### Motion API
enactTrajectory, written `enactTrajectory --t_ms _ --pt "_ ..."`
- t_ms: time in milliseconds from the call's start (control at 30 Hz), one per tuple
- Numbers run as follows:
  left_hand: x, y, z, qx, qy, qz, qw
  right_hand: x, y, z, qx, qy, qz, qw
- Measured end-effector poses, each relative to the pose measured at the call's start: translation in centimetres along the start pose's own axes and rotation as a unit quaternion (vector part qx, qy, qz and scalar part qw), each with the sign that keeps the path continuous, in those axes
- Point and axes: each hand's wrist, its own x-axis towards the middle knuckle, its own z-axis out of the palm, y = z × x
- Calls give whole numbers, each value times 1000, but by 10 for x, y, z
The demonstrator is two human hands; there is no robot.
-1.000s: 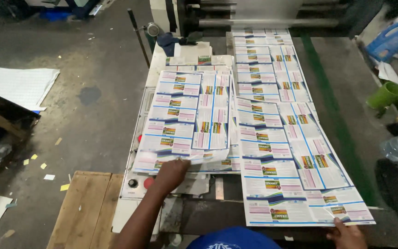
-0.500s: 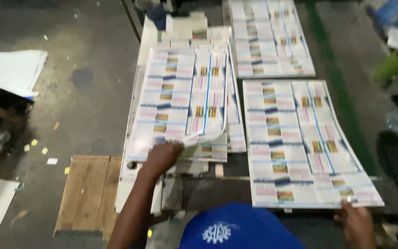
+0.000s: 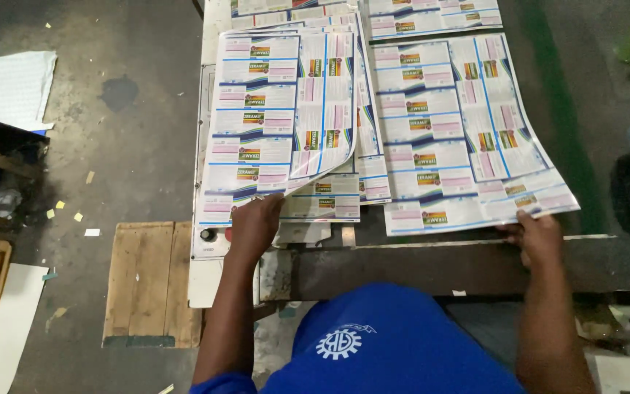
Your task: The person stands at a table and repeatedly picks up sheets of paper, separates them, and places them into a pile. The person handles the papers by hand, moving them from one side of the table to another.
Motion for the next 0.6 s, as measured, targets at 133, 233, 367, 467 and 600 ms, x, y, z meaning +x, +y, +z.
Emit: enactTrajectory --t_ms 133,233,367,467,600 --pt "-20 -7 -1 -33 40 16 999 9 -25 13 -30 -1 7 1000" --pt "-9 -5 -16 18 81 3 997 33 -29 14 -53 -20 42 998" --pt "-23 10 -5 -91 200 74 973 -7 -8 22 -77 5 96 992" --pt "-17 38 25 -143 177 116 967 -24 14 52 -80 -47 92 991" --pt "-11 100 51 -193 142 206 949 -48 34 119 -73 -225 36 971"
